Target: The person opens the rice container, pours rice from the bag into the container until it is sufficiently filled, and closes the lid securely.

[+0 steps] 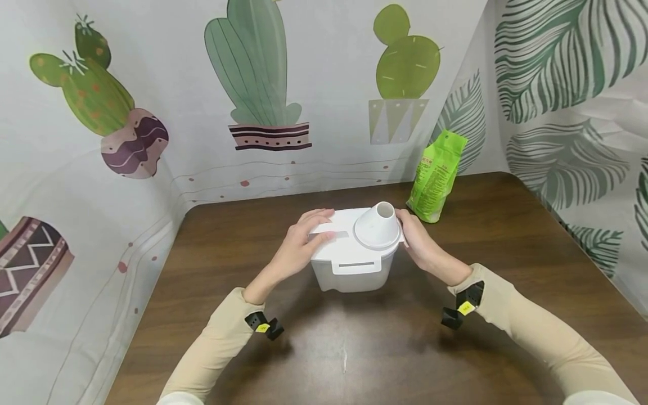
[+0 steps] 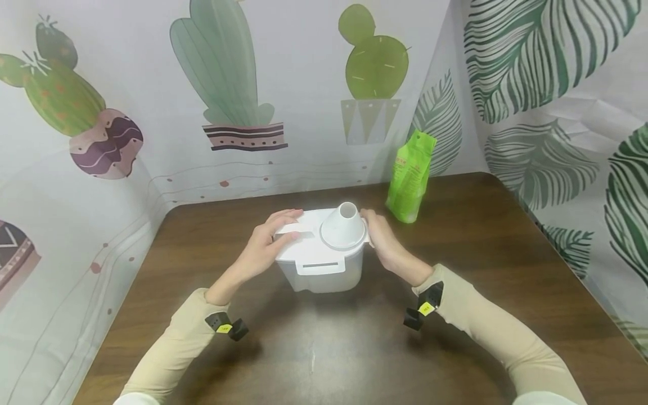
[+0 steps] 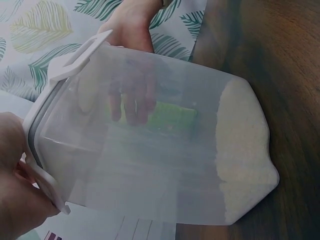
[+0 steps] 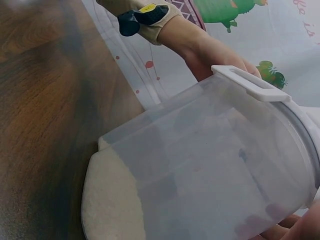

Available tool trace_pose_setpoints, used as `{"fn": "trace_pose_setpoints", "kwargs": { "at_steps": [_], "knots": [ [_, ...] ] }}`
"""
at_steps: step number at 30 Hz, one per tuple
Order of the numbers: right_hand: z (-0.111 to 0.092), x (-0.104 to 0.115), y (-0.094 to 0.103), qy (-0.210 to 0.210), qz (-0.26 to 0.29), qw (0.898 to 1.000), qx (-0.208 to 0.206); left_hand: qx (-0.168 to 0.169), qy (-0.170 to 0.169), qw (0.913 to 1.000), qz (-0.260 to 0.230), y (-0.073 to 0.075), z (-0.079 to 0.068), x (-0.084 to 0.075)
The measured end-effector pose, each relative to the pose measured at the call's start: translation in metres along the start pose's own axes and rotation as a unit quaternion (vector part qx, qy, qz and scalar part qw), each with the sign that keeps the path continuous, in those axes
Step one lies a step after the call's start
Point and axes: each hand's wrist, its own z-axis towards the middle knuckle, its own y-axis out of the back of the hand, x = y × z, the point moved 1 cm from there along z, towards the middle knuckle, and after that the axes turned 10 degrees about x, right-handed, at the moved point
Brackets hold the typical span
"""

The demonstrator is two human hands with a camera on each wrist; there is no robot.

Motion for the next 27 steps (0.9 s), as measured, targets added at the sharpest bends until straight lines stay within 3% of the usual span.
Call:
{"fn": "trace_pose_setpoints", "kwargs": {
  "at_steps": [14,21,27],
  "knots": [
    [0.001,0.004,-0.004,-0.012,0.079,0.997,0.011,-0.041,-0.007,0.9991,-0.011,0.011,0.001,-0.005],
    [0.0,0.002,-0.004,0.001,0.051,0.999,0.006,-0.045,0.004,0.9985,-0.03,0.016,0.0,-0.003],
    [0.0,0.0,-0.003,0.009,0.024,1.0,-0.003,-0.071,0.013,0.9962,-0.048,0.02,0.001,0.0]
  ]
}}
